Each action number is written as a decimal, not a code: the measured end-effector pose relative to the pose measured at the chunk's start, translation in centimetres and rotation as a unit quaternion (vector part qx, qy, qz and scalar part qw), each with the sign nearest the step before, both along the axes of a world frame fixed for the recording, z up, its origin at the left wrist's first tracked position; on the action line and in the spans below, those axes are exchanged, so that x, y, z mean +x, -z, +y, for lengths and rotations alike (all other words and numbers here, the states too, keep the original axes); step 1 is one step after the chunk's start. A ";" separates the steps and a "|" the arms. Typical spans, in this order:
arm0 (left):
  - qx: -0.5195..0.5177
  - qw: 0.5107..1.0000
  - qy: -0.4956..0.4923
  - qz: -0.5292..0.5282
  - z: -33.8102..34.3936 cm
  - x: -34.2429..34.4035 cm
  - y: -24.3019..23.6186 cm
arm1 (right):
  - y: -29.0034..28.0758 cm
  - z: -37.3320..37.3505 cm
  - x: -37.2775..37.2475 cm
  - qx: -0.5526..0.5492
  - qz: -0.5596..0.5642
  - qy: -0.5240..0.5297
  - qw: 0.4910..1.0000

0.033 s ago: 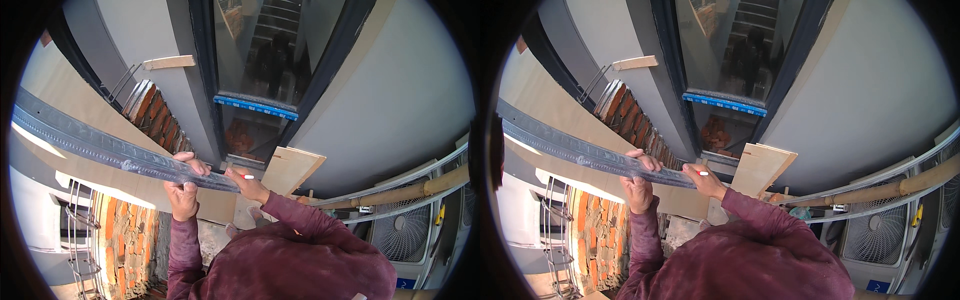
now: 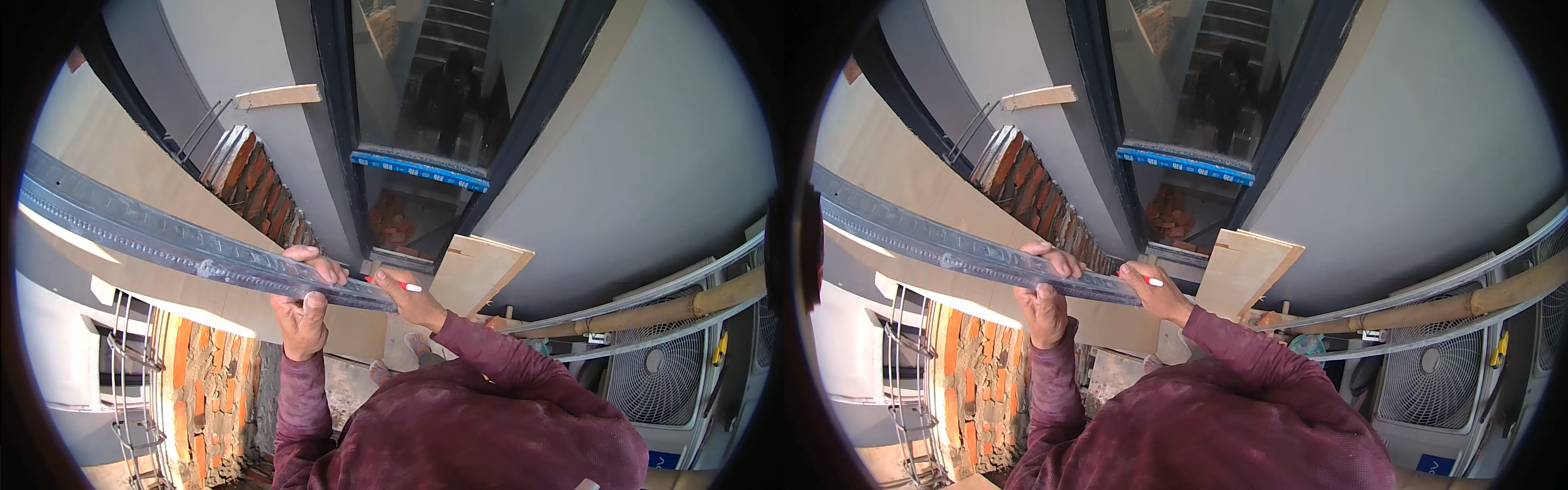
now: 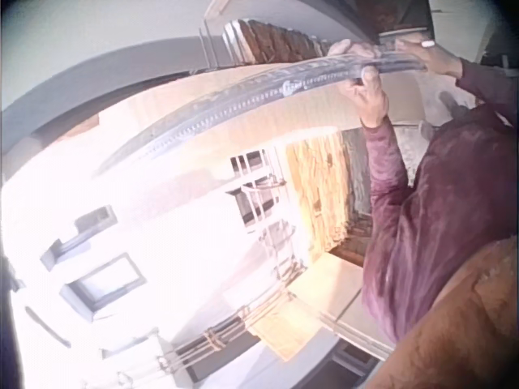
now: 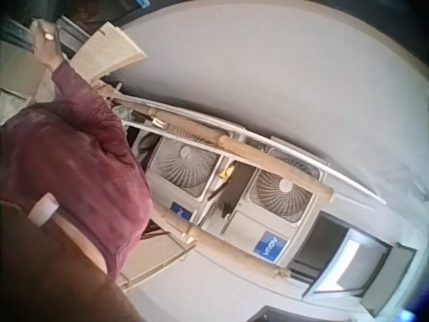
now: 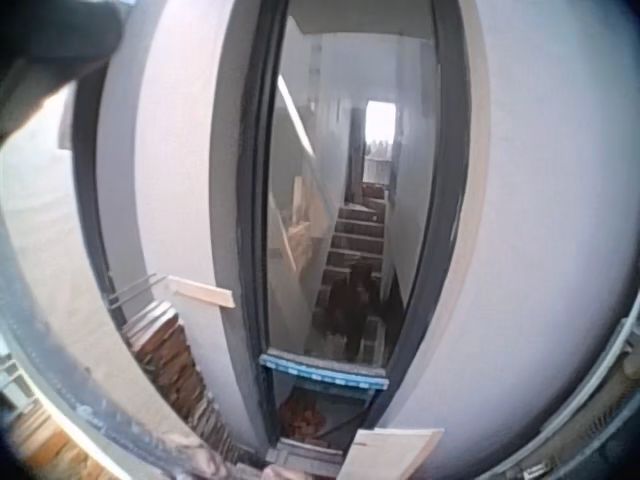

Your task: The person uses a metal ruler and a red marker to draw a curved line on a large piece of light-colored wood. They then use a yellow hand saw to cut along the marked line, shaping the wood.

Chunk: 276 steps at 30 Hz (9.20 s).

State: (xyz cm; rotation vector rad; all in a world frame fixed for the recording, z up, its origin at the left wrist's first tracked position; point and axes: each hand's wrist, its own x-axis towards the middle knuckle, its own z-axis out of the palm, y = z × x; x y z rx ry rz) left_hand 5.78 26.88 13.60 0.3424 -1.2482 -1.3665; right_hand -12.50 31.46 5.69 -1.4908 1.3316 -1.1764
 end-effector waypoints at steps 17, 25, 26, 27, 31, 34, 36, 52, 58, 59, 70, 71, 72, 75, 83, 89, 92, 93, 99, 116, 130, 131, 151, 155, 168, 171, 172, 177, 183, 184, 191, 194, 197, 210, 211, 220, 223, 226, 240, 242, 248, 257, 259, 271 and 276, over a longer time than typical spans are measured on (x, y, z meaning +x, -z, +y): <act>-0.048 0.995 0.042 0.076 5.4 6.4 -1.4 | -22.1 14.0 2.1 -0.166 -0.335 -0.363 0.853; -0.080 0.994 0.062 0.051 6.0 7.7 -0.8 | -22.0 13.1 6.3 -0.329 -0.286 -0.145 0.888; -0.085 0.994 0.051 0.037 5.9 8.0 -0.5 | -20.5 12.7 6.2 -0.345 -0.307 -0.117 0.879; -0.095 0.993 0.072 0.016 5.8 7.5 -0.7 | -19.2 12.9 5.8 -0.350 -0.293 -0.064 0.888; -0.114 0.991 0.065 -0.017 5.7 7.2 0.4 | -12.7 10.0 6.5 -0.187 -0.185 0.061 0.963; -0.073 0.994 0.025 -0.080 6.4 7.5 2.7 | -8.6 8.1 8.5 -0.117 -0.174 0.069 0.975; -0.050 0.995 -0.002 -0.090 6.7 8.2 3.8 | -7.2 7.4 9.5 -0.101 -0.163 0.054 0.980; 0.124 0.937 -0.291 -0.148 6.3 10.0 8.5 | 0.4 -1.2 9.6 -0.143 -0.046 -0.106 0.983; 0.159 0.873 -0.389 -0.246 6.4 7.9 10.1 | 19.9 -11.8 -4.7 0.088 0.144 0.156 0.973; 0.171 0.869 -0.388 -0.256 6.5 7.7 10.6 | 23.1 -13.8 -8.1 0.143 0.179 0.217 0.949; 0.203 0.865 -0.384 -0.250 6.9 5.6 12.2 | 28.1 -23.4 -27.9 0.223 0.360 0.415 0.805; 0.208 0.868 -0.387 -0.232 6.7 5.2 12.0 | 27.8 -22.6 -26.6 0.246 0.311 0.397 0.828; 0.232 0.864 -0.398 -0.203 6.7 4.6 11.3 | 26.0 -21.4 -22.4 0.284 0.172 0.341 0.880; 0.223 0.898 -0.318 -0.205 5.8 5.6 9.2 | 18.3 -14.2 -12.1 0.302 -0.075 0.142 0.940; 0.018 0.974 -0.139 -0.177 2.0 6.1 4.4 | -5.2 -1.9 -1.7 0.051 -0.367 -0.133 0.919; -0.039 0.981 -0.076 -0.172 4.3 5.8 2.5 | -8.1 3.8 0.4 0.011 -0.308 -0.111 0.945; -0.056 0.985 -0.048 -0.156 4.5 6.3 2.2 | -8.6 4.9 1.4 0.015 -0.253 -0.076 0.964; -0.061 0.988 -0.034 -0.139 4.5 6.3 2.2 | -8.7 5.3 1.5 0.009 -0.256 -0.071 0.964; -0.107 0.982 -0.005 -0.157 5.2 6.4 1.9 | -8.9 7.1 1.7 -0.006 -0.260 -0.058 0.964; -0.074 0.972 0.004 -0.224 9.0 5.4 2.8 | -6.1 13.7 4.0 -0.154 -0.114 -0.022 0.981; -0.067 0.930 0.147 -0.329 13.0 -1.5 2.5 | -1.7 21.0 3.1 -0.216 -0.204 0.160 0.941; -0.066 0.932 0.139 -0.329 13.9 -2.3 2.5 | -1.6 22.1 2.6 -0.237 -0.209 0.176 0.932; -0.067 0.926 0.330 -0.172 19.0 -19.1 6.7 | -12.7 55.0 -17.9 -0.081 0.365 0.835 0.403; -0.071 0.922 0.351 -0.144 19.8 -19.4 8.2 | -18.3 63.5 -24.7 0.002 0.566 0.775 0.282; -0.028 0.927 0.305 -0.214 15.4 -16.8 11.3 | -20.7 96.7 -50.2 0.301 0.600 0.539 0.509; -0.045 0.926 0.292 -0.234 15.2 -16.5 12.0 | -19.7 99.0 -50.1 0.280 0.604 0.471 0.579; -0.036 0.927 0.280 -0.245 14.3 -16.3 12.6 | -20.7 96.0 -52.0 0.281 0.598 0.460 0.594; -0.043 0.914 0.276 -0.294 14.4 -16.9 13.2 | -18.8 90.5 -45.8 0.330 0.532 0.545 0.557; -0.042 0.902 0.305 -0.303 13.1 -16.6 15.8 | -22.3 89.6 -43.2 0.339 0.517 0.611 0.494; -0.038 0.895 0.331 -0.299 12.5 -16.5 16.2 | -24.6 91.9 -42.6 0.338 0.520 0.633 0.464; -0.047 0.864 0.419 -0.276 16.5 -19.7 16.4 | -19.1 52.7 -19.1 -0.006 0.344 0.637 0.690; -0.086 0.818 0.469 -0.323 17.0 -20.9 17.2 | -14.8 36.8 -15.4 -0.109 0.138 0.445 0.878; -0.105 0.865 0.408 -0.273 17.8 -20.8 19.2 | -12.8 27.6 -13.7 -0.154 0.010 0.361 0.920; -0.171 0.650 0.208 -0.710 -15.1 -22.5 23.3 | -2.4 21.4 -15.4 0.032 0.088 0.381 0.920; -0.162 0.651 0.207 -0.712 -17.7 -23.5 24.7 | -1.5 20.1 -15.5 0.037 0.096 0.376 0.921; -0.142 0.717 0.258 -0.632 -15.0 -26.2 24.8 | 6.4 21.3 -19.5 0.070 0.064 0.498 0.862; -0.132 0.822 0.214 -0.510 -13.0 -20.8 28.8 | 8.6 20.1 -20.7 0.067 0.034 0.504 0.860; -0.152 0.750 0.244 -0.596 -7.4 -13.3 34.0 | 12.3 20.0 -23.1 0.091 0.004 0.541 0.836; 0.362 0.598 0.276 -0.660 18.6 29.2 39.8 | 20.3 15.8 -27.4 0.108 0.030 0.623 0.774; 0.390 0.605 0.199 -0.666 17.7 26.1 31.0 | 22.5 16.2 -27.9 0.122 0.033 0.624 0.771; 0.163 0.645 0.304 -0.681 16.5 20.2 8.0 | 29.5 17.1 -30.2 0.211 0.000 0.608 0.766; 0.010 0.627 0.456 -0.631 17.2 11.9 -6.5 | 31.8 17.9 -29.6 0.264 -0.070 0.593 0.757; 0.010 0.615 0.459 -0.641 16.6 11.4 -5.6 | 33.9 17.4 -31.4 0.284 -0.027 0.547 0.788; 0.021 0.591 0.465 -0.659 10.8 8.8 3.7 | 36.8 28.0 -26.0 0.326 -0.003 0.535 0.780; -0.008 0.578 0.487 -0.655 9.1 6.0 7.3 | 31.5 32.7 -15.0 0.418 -0.239 0.439 0.759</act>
